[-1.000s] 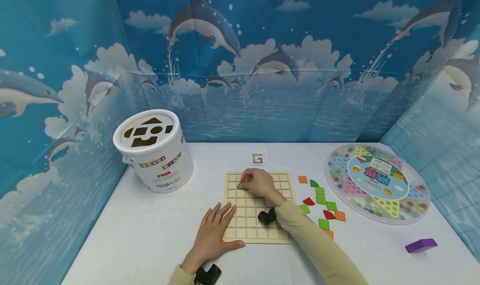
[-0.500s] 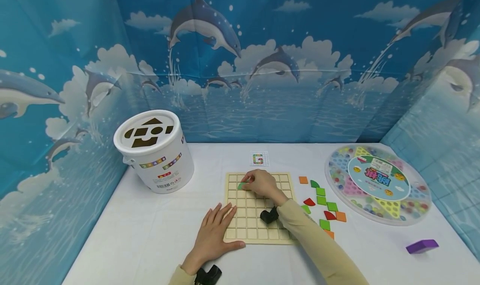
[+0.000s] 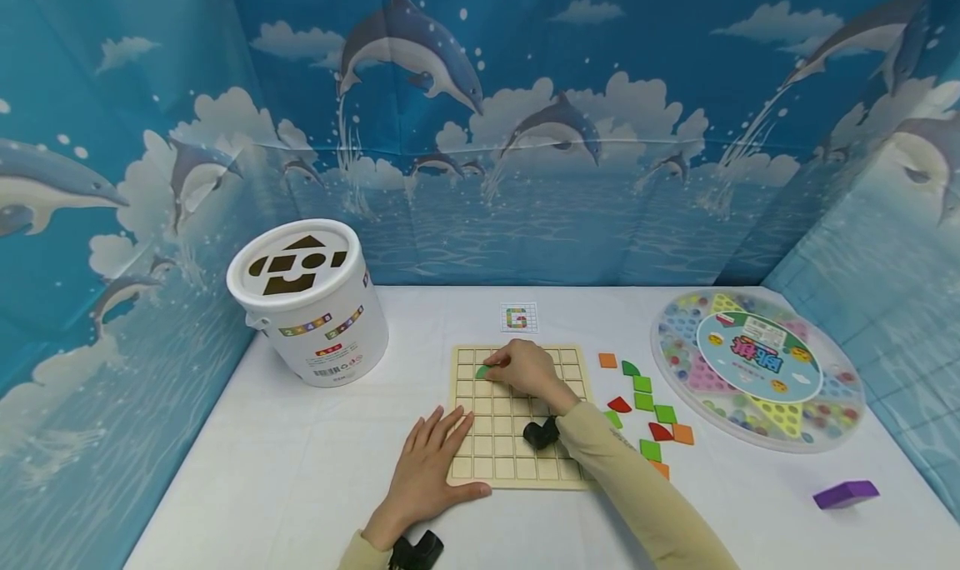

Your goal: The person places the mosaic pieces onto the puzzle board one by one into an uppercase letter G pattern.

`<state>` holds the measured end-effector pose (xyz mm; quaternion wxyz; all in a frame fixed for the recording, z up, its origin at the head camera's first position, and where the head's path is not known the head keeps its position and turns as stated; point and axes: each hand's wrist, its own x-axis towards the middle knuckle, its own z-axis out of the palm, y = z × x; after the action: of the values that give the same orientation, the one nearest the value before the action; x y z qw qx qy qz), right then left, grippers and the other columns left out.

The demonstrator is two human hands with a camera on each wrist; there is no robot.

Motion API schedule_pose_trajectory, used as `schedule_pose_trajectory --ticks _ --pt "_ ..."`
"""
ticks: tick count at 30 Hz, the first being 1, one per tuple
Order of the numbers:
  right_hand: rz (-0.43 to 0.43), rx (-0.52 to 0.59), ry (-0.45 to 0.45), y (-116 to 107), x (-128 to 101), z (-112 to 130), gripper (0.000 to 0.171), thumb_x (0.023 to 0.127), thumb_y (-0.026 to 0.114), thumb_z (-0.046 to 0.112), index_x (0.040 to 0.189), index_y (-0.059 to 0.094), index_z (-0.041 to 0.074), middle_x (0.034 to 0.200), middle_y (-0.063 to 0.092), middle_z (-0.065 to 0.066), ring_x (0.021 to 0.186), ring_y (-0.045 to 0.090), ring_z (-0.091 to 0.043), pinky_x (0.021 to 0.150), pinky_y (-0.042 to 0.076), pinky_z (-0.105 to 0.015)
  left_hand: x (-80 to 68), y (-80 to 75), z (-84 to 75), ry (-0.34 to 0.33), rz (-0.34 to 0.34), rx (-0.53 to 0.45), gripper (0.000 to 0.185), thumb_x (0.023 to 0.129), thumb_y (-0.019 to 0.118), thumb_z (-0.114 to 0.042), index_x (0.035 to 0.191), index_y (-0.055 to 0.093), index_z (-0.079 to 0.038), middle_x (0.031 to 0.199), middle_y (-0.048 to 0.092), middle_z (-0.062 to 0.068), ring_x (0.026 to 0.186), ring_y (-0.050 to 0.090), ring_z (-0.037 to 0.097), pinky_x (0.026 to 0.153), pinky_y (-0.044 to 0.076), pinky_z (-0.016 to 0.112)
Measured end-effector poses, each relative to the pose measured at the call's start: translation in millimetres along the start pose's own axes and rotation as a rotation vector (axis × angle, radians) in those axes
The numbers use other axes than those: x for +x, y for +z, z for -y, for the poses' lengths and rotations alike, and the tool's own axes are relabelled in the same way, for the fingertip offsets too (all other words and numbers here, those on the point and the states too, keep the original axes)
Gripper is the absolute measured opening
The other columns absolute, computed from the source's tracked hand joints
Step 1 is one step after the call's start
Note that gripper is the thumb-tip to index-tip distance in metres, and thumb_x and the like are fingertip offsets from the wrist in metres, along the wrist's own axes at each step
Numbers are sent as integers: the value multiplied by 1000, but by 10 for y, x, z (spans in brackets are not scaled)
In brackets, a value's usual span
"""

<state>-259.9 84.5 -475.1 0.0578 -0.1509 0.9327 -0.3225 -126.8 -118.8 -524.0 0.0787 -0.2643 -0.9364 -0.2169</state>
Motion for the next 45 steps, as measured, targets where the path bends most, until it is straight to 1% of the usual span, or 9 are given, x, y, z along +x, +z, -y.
schedule_pose_trajectory --ticks 10,18,22,26,29,32,35,40,45 --pt "30 61 -52 -40 -48 -65 25 81 76 25 105 74 15 69 57 7 54 48 -13 48 37 -27 0 15 9 -2 4 5 93 78 56 -72 148 36 -13 150 33 7 138 21 35 109 14 53" --pt "1 120 -90 -263 -253 -131 22 85 72 25 103 73 13 76 60 6 60 53 -12 51 43 -29 -26 10 8 -17 20 5 93 78 56 -72 148 36 -14 150 33 6 139 21 34 109 15 53" --pt "-57 133 -123 -463 -410 -239 18 87 70 24 100 74 11 78 61 5 60 52 -12 52 43 -30 -27 2 -1 -25 23 -2 93 77 57 -71 148 36 -14 150 32 6 139 21 34 109 14 53" --pt "-146 128 -142 -678 -567 -383 11 87 71 23 91 74 14 79 64 5 60 53 -13 53 44 -32 -13 0 -3 -25 15 -12 93 77 58 -70 148 36 -13 150 32 6 139 20 34 109 13 52" --pt "-196 108 -117 -811 -699 -507 11 87 71 26 88 74 16 80 65 6 60 53 -14 53 44 -31 -3 9 1 -24 12 -13 93 77 58 -70 148 36 -14 150 32 6 139 20 34 109 13 52" --pt "-209 84 -62 -910 -833 -637 13 87 71 29 89 73 16 80 65 5 59 52 -14 50 43 -30 4 20 5 -21 8 -13 93 77 57 -71 148 37 -14 150 32 6 139 21 34 109 13 52" --pt "-186 62 -6 -968 -950 -751 14 86 71 30 90 73 16 82 65 4 60 51 -15 48 42 -29 5 25 8 -16 4 -11 93 77 56 -72 148 36 -14 150 32 6 139 21 34 109 13 51" --pt "-68 37 62 -969 -1091 -901 13 85 73 27 91 72 16 77 60 4 63 50 -16 51 42 -28 -2 26 7 -16 2 -14 94 77 58 -71 148 36 -14 151 32 6 139 21 34 109 13 52" --pt "32 44 63 -915 -1170 -1017 14 82 76 26 90 70 16 69 54 4 57 46 -14 49 37 -26 -2 22 6 -14 -4 -13 93 77 58 -70 147 37 -13 150 32 6 138 22 35 109 15 53"
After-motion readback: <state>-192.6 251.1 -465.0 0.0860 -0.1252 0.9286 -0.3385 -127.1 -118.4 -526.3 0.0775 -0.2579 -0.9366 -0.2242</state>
